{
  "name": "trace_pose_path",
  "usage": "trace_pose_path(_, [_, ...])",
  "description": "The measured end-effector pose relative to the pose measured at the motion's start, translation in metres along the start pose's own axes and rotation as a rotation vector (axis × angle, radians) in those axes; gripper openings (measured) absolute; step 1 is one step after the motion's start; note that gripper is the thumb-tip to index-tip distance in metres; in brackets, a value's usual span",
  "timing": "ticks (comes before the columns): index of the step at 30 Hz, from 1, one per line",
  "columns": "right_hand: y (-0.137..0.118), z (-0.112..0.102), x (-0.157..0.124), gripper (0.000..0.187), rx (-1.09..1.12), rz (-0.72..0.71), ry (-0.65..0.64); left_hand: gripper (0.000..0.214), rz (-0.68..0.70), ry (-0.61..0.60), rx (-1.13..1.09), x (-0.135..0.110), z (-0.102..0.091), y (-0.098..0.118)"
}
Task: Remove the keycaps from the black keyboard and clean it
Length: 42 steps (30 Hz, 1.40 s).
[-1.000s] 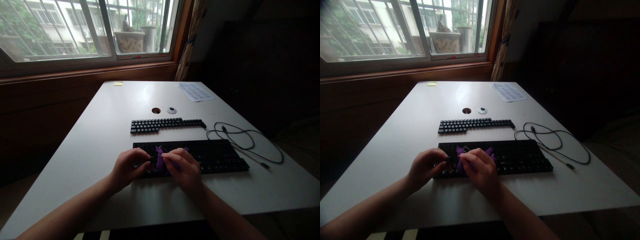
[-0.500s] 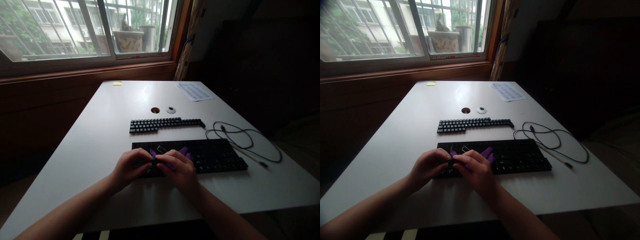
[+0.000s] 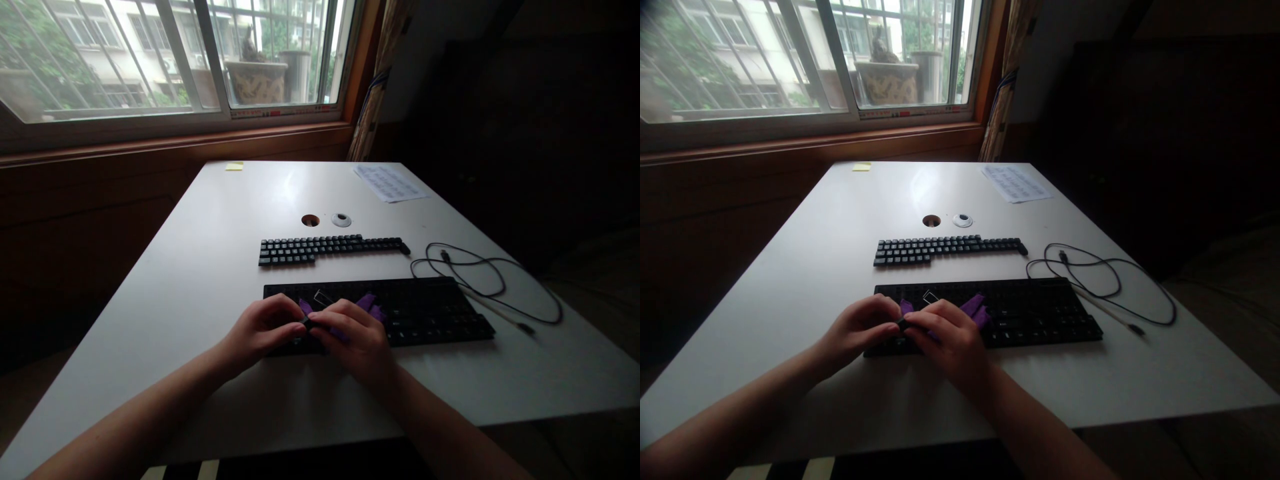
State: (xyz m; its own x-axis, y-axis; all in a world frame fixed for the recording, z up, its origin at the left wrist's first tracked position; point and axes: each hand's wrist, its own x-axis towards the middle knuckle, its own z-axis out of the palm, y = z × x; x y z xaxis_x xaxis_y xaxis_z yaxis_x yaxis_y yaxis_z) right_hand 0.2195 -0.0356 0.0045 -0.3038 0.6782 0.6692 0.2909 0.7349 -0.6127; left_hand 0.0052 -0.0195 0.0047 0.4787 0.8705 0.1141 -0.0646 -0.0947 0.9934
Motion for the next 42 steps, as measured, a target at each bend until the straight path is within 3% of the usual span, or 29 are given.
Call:
trace_pose_path(11, [0.0001, -0.0005, -0.0014, 0.031, -0.041, -0.01, 0.047, 0.022, -0.04, 0.013, -0.082, 0.0009, -0.0011, -0.0009])
trace_pose_path(19, [0.0008, -0.0026, -0.0039, 0.031, -0.07, -0.034, 0.075, 0.02, 0.041, 0.036, 0.028, 0.002, -0.0001, -0.0018])
trace_pose_path(26, [-0.0017, -0.0011, -0.0011, 0.03, -0.039, -0.036, 0.009, 0.015, 0.127, 0.006, 0.081, 0.0041, 0.0016, 0.0004])
trace_pose_path(37, [-0.0009, -0.0038, -0.0022, 0.032, -0.091, -0.071, -0.017, 0.017, 0.042, 0.058, -0.118, 0.0044, 0.0022, 0.003])
trace_pose_path(42, [-0.0002, -0.0051, -0.0021, 0.035, -0.08, -0.041, 0.047, 0.015, 0.021, 0.084, -0.213, 0.0043, -0.0022, -0.0007])
